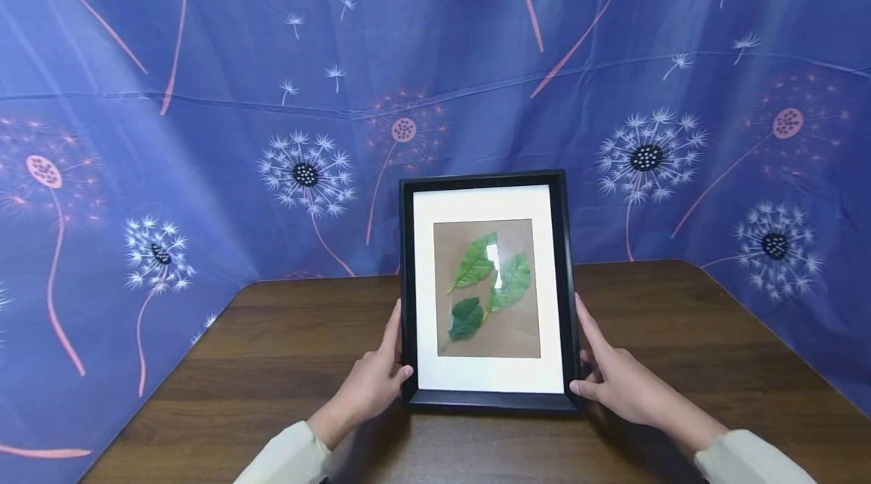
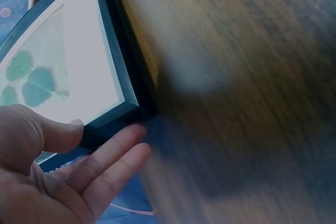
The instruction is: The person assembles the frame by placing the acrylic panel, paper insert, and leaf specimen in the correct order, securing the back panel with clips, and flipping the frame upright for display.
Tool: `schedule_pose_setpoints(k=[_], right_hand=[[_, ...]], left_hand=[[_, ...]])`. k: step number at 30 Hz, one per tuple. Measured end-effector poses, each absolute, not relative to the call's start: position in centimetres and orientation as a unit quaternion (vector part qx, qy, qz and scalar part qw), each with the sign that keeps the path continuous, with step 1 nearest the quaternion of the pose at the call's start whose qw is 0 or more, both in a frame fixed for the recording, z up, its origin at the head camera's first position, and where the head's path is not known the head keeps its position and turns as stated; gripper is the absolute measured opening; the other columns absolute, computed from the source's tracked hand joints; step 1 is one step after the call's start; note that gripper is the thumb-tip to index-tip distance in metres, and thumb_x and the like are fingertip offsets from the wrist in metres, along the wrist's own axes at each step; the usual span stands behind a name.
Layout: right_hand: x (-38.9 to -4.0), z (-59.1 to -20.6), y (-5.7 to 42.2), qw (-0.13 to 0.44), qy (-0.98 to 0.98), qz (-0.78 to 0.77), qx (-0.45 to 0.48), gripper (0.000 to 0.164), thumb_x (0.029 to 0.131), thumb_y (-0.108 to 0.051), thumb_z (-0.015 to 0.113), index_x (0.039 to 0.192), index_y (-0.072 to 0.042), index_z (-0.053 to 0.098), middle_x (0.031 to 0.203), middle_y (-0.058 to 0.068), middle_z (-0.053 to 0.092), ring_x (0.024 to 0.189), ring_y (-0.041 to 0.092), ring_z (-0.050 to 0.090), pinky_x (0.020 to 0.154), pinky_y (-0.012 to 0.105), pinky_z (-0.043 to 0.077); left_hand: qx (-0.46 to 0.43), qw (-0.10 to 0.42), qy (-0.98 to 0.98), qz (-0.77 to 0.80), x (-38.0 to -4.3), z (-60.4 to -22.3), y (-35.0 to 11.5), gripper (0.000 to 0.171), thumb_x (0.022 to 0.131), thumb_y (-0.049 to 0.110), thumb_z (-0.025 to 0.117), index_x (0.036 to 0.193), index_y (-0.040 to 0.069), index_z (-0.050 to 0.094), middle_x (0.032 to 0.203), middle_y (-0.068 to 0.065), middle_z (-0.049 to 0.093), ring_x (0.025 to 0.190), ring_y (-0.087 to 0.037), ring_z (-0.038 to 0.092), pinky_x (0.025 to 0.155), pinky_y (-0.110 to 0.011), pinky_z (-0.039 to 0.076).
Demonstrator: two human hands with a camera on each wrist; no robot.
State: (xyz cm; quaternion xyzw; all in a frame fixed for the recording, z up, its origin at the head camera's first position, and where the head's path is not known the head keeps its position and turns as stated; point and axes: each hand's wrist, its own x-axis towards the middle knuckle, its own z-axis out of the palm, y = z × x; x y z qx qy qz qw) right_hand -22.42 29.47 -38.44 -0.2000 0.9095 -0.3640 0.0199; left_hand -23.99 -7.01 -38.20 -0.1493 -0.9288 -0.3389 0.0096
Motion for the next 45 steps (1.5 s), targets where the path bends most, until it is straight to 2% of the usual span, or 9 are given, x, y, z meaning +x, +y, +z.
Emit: schedule_pose_setpoints(k=[4,7,14,19,27,37,45], right_hand=[[-23.2,-38.3,29.2,0.021,0.914,-0.362,-0.185,0.128,0.086,0.000,0.078,0.158,-0.021,-0.026,0.116,0.027,0.065,0.083,0.017,0.067,0.065,0.034,0.056],[-23.8,-38.2,28.8,0.014,0.917,-0.356,-0.180,0.129,0.085,0.000,0.079,0.159,-0.021,-0.025,0.115,0.024,0.066,0.086,0.021,0.068,0.066,0.036,0.056],[-25.0,-38.1,28.1,0.002,0.920,-0.351,-0.173,0.131,0.083,0.000,0.081,0.159,-0.023,-0.024,0.122,0.034,0.061,0.096,0.034,0.069,0.070,0.045,0.059],[-25.5,-37.9,27.8,0.004,0.925,-0.343,-0.165,0.132,0.083,-0.001,0.081,0.159,-0.023,-0.024,0.118,0.033,0.062,0.092,0.031,0.069,0.070,0.046,0.059],[-25.5,-37.9,27.6,0.006,0.922,-0.350,-0.166,0.132,0.083,0.001,0.081,0.159,-0.023,-0.025,0.116,0.030,0.062,0.092,0.030,0.067,0.069,0.044,0.059],[-25.6,-38.0,27.7,0.009,0.918,-0.354,-0.178,0.132,0.083,0.002,0.081,0.159,-0.022,-0.025,0.111,0.021,0.065,0.091,0.028,0.067,0.070,0.043,0.058],[-25.6,-38.0,27.8,-0.002,0.917,-0.345,-0.199,0.130,0.083,0.002,0.080,0.159,-0.019,-0.024,0.118,0.026,0.065,0.098,0.033,0.067,0.072,0.038,0.057]], left_hand=[[-0.148,0.022,-0.927,-0.343,-24.3,-38.3,-6.8,0.102,0.096,0.000,0.067,0.163,0.017,-0.007,0.074,-0.012,0.065,0.056,-0.019,0.055,0.059,-0.042,0.051],[-0.142,0.024,-0.927,-0.345,-24.7,-38.3,-6.8,0.103,0.095,-0.001,0.067,0.163,0.017,-0.008,0.073,-0.011,0.064,0.057,-0.019,0.056,0.062,-0.044,0.053],[-0.128,0.019,-0.928,-0.350,-25.9,-38.3,-6.9,0.102,0.096,-0.002,0.065,0.163,0.017,-0.010,0.060,-0.005,0.053,0.052,-0.020,0.052,0.055,-0.037,0.046],[-0.122,0.021,-0.931,-0.343,-26.4,-38.2,-7.0,0.103,0.096,-0.001,0.066,0.163,0.019,-0.010,0.060,-0.005,0.052,0.053,-0.020,0.052,0.057,-0.038,0.048],[-0.119,0.013,-0.931,-0.346,-26.5,-38.0,-7.1,0.102,0.096,0.001,0.066,0.163,0.020,-0.009,0.067,-0.007,0.057,0.059,-0.022,0.056,0.070,-0.048,0.056],[-0.125,0.016,-0.929,-0.347,-26.4,-38.3,-7.4,0.101,0.097,0.002,0.066,0.163,0.019,-0.008,0.065,-0.004,0.056,0.056,-0.020,0.055,0.063,-0.041,0.052],[-0.123,0.003,-0.927,-0.353,-26.2,-38.4,-7.5,0.101,0.097,0.003,0.067,0.163,0.021,-0.008,0.065,-0.005,0.054,0.054,-0.021,0.053,0.057,-0.038,0.048]])
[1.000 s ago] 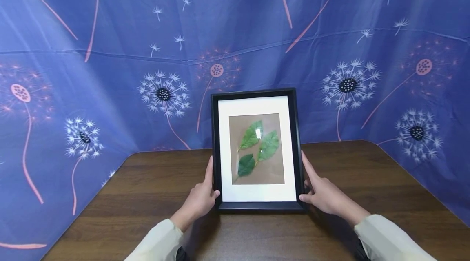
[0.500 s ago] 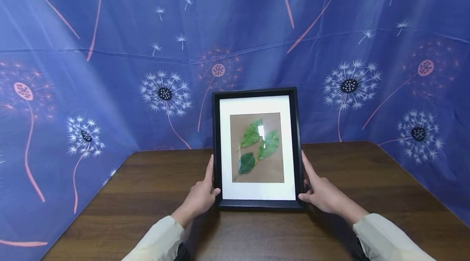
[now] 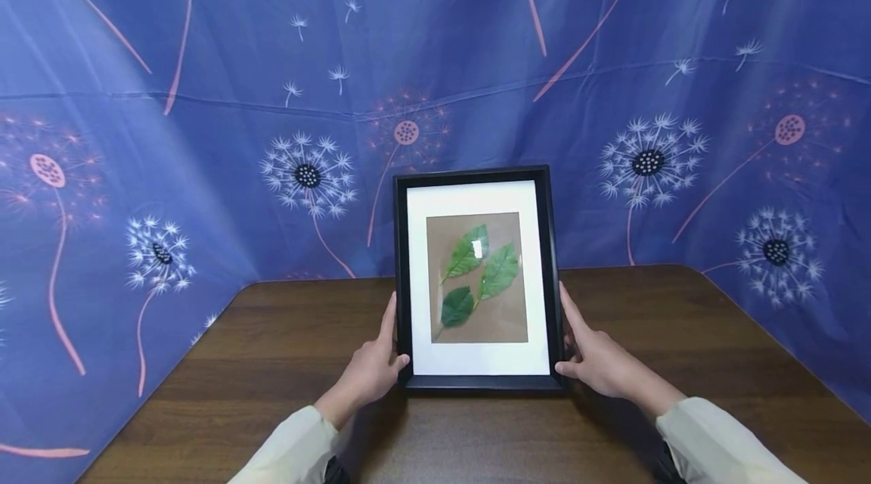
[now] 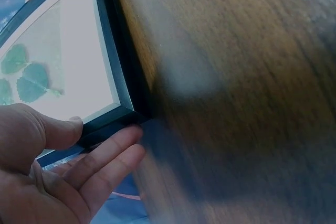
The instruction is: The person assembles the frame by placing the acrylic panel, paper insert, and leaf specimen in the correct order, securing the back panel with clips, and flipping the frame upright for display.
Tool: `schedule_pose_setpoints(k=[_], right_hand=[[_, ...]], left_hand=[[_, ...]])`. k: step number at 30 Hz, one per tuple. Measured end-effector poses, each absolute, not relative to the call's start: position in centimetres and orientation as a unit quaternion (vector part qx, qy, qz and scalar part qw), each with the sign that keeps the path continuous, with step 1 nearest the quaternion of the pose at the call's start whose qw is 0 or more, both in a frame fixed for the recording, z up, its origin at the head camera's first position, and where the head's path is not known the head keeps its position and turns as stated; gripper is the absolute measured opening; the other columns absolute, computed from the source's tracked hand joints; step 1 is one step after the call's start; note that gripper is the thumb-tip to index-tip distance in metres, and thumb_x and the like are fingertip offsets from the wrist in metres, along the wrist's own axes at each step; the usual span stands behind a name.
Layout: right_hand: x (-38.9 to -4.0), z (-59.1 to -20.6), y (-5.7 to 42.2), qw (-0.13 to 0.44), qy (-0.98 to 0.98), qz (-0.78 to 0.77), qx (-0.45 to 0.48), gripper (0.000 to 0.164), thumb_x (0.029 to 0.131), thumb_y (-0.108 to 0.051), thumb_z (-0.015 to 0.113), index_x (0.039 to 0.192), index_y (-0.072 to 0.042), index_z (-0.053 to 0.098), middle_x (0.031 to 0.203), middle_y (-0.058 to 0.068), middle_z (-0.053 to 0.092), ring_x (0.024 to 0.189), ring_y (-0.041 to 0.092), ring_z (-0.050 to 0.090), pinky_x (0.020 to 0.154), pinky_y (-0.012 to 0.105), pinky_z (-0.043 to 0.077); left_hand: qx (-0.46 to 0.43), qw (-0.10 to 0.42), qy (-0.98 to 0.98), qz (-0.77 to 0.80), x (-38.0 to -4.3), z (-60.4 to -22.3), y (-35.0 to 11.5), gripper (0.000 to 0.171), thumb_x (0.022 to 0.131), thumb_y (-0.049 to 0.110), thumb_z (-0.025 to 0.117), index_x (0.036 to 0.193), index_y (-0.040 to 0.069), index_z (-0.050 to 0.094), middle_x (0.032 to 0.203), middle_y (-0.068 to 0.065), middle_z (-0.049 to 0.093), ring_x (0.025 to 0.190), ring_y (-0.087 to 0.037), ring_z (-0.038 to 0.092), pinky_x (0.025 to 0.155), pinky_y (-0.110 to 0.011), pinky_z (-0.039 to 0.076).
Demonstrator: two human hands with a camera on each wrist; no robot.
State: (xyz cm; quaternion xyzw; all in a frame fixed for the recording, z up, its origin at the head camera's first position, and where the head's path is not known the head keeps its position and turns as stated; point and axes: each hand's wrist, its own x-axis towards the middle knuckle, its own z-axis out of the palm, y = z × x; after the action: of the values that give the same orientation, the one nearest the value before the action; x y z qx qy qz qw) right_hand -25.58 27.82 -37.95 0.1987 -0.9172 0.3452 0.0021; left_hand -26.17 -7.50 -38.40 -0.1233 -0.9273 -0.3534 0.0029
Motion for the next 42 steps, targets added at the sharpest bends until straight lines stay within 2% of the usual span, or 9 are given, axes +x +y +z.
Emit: schedule_pose_setpoints(k=[4,9,24,31,37,40,42], right_hand=[[-25.7,-38.0,27.9,0.005,-0.916,0.345,0.205,0.130,0.083,0.003,0.080,0.159,-0.019,-0.024,0.121,0.029,0.063,0.100,0.034,0.067,0.072,0.037,0.057],[-25.6,-38.0,27.9,0.005,-0.918,0.342,0.202,0.130,0.084,0.003,0.079,0.159,-0.019,-0.024,0.120,0.026,0.064,0.098,0.032,0.067,0.072,0.036,0.057],[-25.1,-37.7,28.3,-0.020,-0.923,0.342,0.176,0.131,0.085,0.002,0.079,0.158,-0.023,-0.026,0.115,0.026,0.066,0.096,0.033,0.068,0.073,0.048,0.058],[-25.1,-37.5,28.4,-0.016,-0.924,0.340,0.177,0.130,0.085,-0.001,0.079,0.158,-0.022,-0.026,0.115,0.023,0.066,0.097,0.033,0.067,0.073,0.047,0.057],[-25.1,-37.3,28.7,-0.020,-0.922,0.339,0.186,0.129,0.086,-0.005,0.080,0.159,-0.022,-0.024,0.110,0.017,0.067,0.096,0.029,0.066,0.072,0.043,0.056],[-25.0,-37.2,28.9,-0.016,-0.924,0.334,0.186,0.125,0.086,-0.007,0.080,0.161,-0.021,-0.020,0.105,0.012,0.066,0.092,0.024,0.065,0.072,0.040,0.056],[-24.9,-37.0,29.1,-0.008,-0.926,0.330,0.184,0.121,0.087,-0.010,0.080,0.162,-0.018,-0.016,0.105,0.012,0.065,0.091,0.022,0.065,0.073,0.039,0.056]], left_hand=[[-0.123,-0.002,-0.925,-0.359,-26.2,-38.5,-7.5,0.101,0.097,0.004,0.067,0.163,0.021,-0.008,0.065,-0.006,0.054,0.054,-0.022,0.054,0.056,-0.038,0.047],[-0.126,-0.002,-0.923,-0.364,-26.2,-38.5,-7.5,0.101,0.097,0.004,0.066,0.163,0.022,-0.009,0.066,-0.006,0.054,0.054,-0.022,0.054,0.055,-0.038,0.047],[-0.127,-0.010,-0.926,-0.354,-25.9,-38.4,-7.4,0.101,0.097,0.005,0.067,0.163,0.021,-0.008,0.072,-0.006,0.058,0.057,-0.022,0.056,0.061,-0.041,0.052],[-0.131,-0.014,-0.923,-0.361,-25.9,-38.2,-7.4,0.102,0.097,0.006,0.067,0.163,0.022,-0.009,0.070,-0.005,0.056,0.057,-0.022,0.056,0.061,-0.040,0.053],[-0.143,-0.016,-0.919,-0.367,-25.9,-38.1,-7.6,0.099,0.099,0.006,0.065,0.163,0.021,-0.009,0.072,-0.005,0.057,0.056,-0.020,0.055,0.056,-0.037,0.047],[-0.152,-0.019,-0.917,-0.368,-25.9,-38.0,-7.8,0.097,0.100,0.008,0.063,0.163,0.022,-0.009,0.076,-0.007,0.059,0.057,-0.020,0.055,0.055,-0.037,0.045],[-0.155,-0.019,-0.917,-0.367,-25.9,-37.9,-7.9,0.096,0.100,0.010,0.064,0.164,0.021,-0.008,0.085,-0.012,0.065,0.061,-0.021,0.058,0.058,-0.039,0.048]])
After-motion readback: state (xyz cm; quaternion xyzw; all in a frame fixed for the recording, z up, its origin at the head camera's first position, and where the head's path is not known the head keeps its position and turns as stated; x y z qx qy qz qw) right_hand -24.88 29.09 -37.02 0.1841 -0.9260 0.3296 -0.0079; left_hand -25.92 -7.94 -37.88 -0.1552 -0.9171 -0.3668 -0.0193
